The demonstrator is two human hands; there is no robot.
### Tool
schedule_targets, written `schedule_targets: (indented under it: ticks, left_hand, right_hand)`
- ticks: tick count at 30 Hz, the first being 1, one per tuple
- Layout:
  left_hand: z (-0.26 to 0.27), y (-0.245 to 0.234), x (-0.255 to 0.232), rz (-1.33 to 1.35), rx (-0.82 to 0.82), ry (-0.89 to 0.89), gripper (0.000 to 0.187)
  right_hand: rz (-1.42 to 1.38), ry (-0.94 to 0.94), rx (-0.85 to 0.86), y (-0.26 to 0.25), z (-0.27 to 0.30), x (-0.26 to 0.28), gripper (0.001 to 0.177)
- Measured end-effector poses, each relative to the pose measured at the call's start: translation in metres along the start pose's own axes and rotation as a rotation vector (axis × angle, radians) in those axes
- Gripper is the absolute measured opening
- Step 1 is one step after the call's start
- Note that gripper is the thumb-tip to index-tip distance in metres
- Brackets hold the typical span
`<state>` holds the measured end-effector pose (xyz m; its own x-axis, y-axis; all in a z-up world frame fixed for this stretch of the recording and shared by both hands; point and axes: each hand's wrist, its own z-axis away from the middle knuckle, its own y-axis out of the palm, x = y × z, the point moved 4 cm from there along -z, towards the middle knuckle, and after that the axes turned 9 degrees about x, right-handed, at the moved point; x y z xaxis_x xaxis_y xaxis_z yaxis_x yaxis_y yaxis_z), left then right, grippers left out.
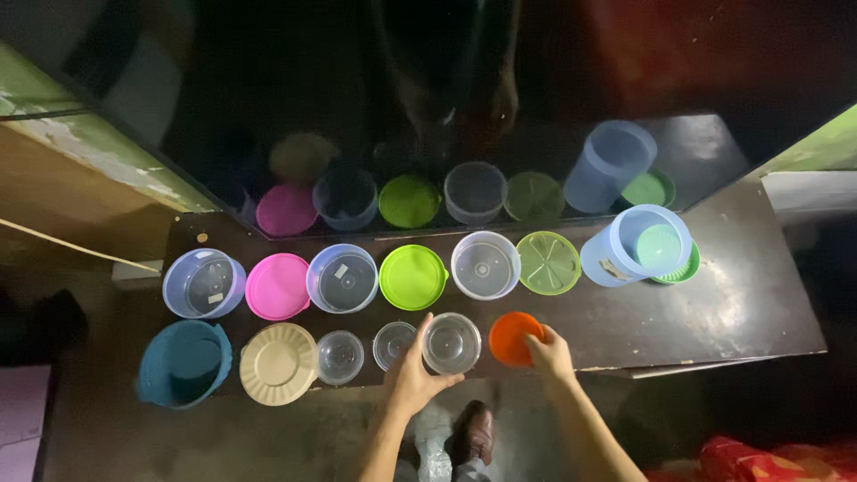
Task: The person removes multiple plastic containers and jars from a pink cabinet, places them on a TV stand, and separates the lids from the containers. The person handles each container one at a time, opening lids and arranging them in rows on the stand.
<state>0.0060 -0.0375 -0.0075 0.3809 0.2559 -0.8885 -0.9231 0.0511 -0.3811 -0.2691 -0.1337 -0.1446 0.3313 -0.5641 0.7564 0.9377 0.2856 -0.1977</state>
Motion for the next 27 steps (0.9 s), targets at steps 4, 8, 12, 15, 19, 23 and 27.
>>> schedule_targets:
  ticks: [4, 8, 12, 15, 19, 23, 27]
  left_hand:
    - [0.001, 0.003, 0.0, 0.004, 0.038, -0.071, 0.124]
    - [0.002, 0.008, -0.002, 0.037, 0.031, -0.091, 0.125]
    - [0.002, 0.012, 0.0, 0.009, 0.001, -0.075, 0.128]
    - [0.003, 0.015, 0.003, 0.003, -0.035, -0.08, 0.132]
    - [0.005, 0.019, 0.007, -0.004, -0.021, -0.182, 0.138]
    - [0.01, 0.016, 0.011, -0.018, 0.001, -0.227, 0.139]
    - [0.022, 0.013, 0.023, -0.102, -0.013, -0.252, 0.132]
  right_hand:
    - [0.237, 0.02, -0.139, 0.011, -0.007, -0.017, 0.041]
    - [0.255, 0.063, -0.156, 0.026, -0.009, -0.016, 0.044]
    - [0.349, 0.061, -0.191, 0.031, -0.009, -0.018, 0.048]
    - [0.5, -0.021, -0.198, 0.03, -0.008, -0.016, 0.052]
    - [0.577, 0.013, -0.188, 0.027, -0.004, -0.014, 0.055]
    - [0.591, 0.027, -0.169, 0.019, -0.004, -0.006, 0.053]
    - [0.558, -0.162, -0.24, 0.005, 0.003, 0.016, 0.052]
